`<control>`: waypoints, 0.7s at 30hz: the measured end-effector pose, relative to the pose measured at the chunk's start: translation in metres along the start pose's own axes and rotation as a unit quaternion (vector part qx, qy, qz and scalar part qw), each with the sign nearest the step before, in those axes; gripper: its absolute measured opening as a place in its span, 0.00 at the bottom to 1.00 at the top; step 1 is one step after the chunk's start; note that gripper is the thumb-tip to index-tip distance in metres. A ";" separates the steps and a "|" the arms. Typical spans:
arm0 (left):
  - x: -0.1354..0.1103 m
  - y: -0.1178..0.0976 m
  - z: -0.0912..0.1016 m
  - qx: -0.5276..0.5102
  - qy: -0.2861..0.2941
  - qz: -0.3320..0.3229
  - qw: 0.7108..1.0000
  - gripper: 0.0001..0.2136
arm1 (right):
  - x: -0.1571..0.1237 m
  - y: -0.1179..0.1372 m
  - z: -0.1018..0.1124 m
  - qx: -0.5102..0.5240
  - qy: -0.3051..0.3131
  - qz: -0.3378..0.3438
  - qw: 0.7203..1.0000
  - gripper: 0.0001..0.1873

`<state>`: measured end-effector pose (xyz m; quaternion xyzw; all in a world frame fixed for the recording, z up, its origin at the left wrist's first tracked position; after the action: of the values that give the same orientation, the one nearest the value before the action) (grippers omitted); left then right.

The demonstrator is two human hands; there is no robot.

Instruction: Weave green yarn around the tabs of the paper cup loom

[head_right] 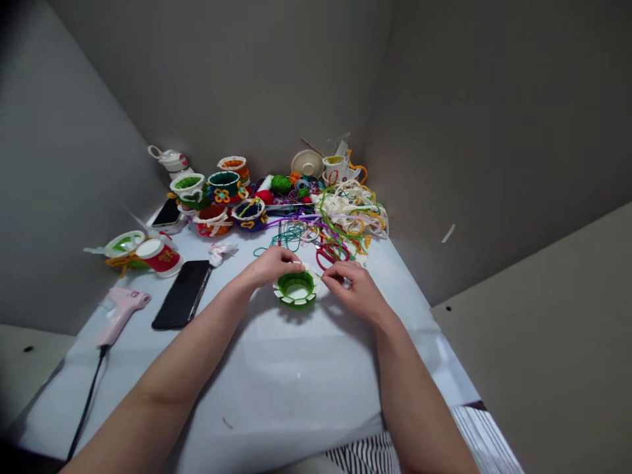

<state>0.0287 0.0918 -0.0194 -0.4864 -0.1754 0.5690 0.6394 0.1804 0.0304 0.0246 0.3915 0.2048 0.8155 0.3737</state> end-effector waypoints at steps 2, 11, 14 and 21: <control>0.000 0.000 0.000 0.000 0.000 0.000 1.000 0.16 | 0.001 0.006 -0.001 -0.009 0.004 0.022 1.000 0.10; 0.002 0.006 0.000 -0.006 -0.009 0.012 1.000 0.15 | -0.002 0.006 -0.020 -0.024 0.096 0.024 0.995 0.10; 0.000 0.006 0.000 0.004 0.020 0.015 1.000 0.13 | -0.004 -0.002 -0.032 -0.011 0.142 -0.005 0.990 0.11; -0.010 -0.005 -0.010 0.023 0.113 -0.031 0.993 0.11 | -0.005 -0.010 -0.041 0.001 0.142 -0.017 0.990 0.11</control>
<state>0.0364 0.0791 -0.0165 -0.5272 -0.1040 0.4943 0.6834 0.1540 0.0313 -0.0088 0.2687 0.2637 0.8561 0.3540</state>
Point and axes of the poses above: each hand's wrist, its own x-axis towards the middle knuckle, its own z-axis out of the back of the hand, y = z × x, the point moved 10 cm from there along x, towards the middle knuckle, and after that the axes turned 8 degrees about z, right-handed, at the moved point
